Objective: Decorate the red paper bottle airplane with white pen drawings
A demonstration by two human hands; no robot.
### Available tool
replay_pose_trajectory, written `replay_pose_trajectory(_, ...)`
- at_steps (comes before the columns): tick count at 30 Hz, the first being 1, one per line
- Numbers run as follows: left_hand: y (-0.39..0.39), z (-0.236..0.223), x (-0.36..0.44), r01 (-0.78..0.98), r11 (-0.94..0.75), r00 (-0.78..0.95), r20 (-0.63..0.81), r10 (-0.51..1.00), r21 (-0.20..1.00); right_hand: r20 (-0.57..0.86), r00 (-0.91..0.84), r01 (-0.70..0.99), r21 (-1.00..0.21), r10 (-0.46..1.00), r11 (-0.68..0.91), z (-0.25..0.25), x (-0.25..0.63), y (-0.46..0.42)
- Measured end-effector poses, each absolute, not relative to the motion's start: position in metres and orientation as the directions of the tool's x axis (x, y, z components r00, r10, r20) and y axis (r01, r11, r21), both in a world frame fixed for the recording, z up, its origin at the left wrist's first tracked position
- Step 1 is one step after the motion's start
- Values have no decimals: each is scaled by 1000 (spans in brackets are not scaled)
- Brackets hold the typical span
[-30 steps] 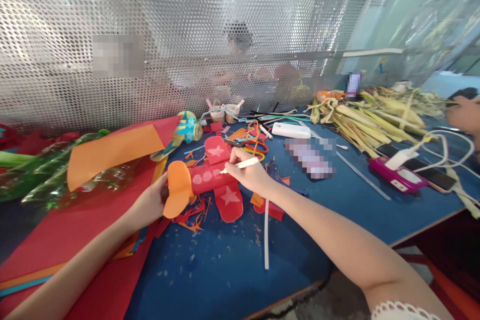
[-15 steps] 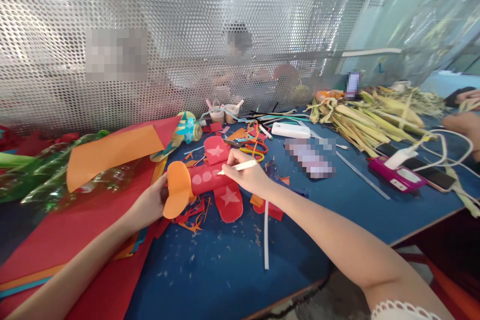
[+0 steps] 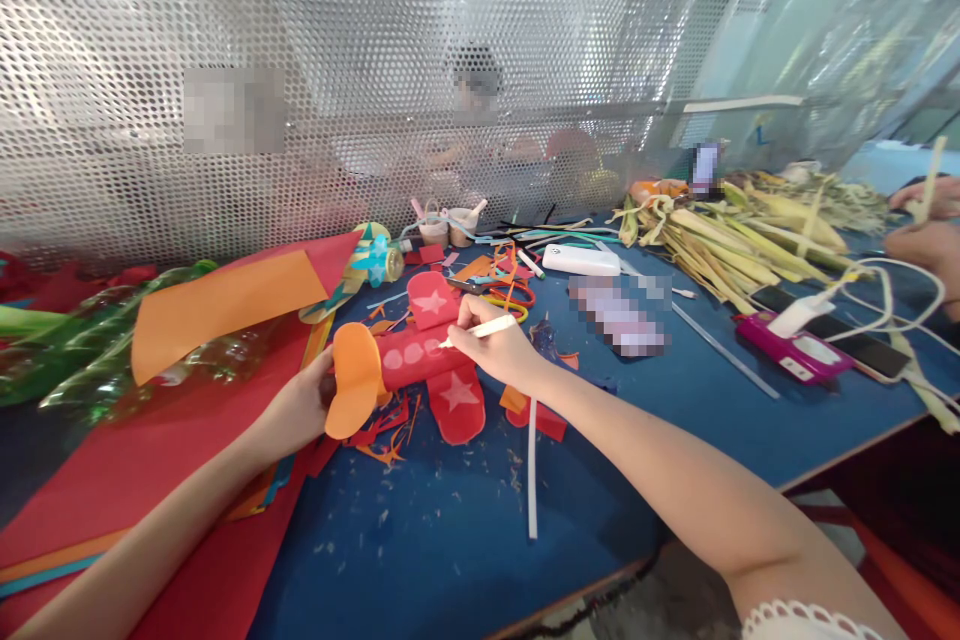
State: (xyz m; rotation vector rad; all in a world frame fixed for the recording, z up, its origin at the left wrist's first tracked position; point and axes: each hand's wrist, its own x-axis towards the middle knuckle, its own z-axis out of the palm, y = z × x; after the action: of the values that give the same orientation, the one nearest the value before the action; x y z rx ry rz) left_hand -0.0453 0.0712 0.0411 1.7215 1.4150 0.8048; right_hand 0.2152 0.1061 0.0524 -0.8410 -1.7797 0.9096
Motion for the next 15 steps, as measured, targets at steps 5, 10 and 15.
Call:
replay_pose_trajectory(5, 71, 41, -46, 530, -117, 196, 13, 981, 840, 443, -320, 150, -849, 837, 507, 52, 215, 106)
replay_pose_trajectory(10, 72, 39, -48, 598, -137, 194, 23, 981, 790, 437, -325, 144, -854, 839, 500, 51, 215, 107)
replay_pose_trajectory(15, 72, 40, -47, 584, -141, 202, 26, 979, 799, 437, -309, 156, -853, 845, 498, 50, 216, 108)
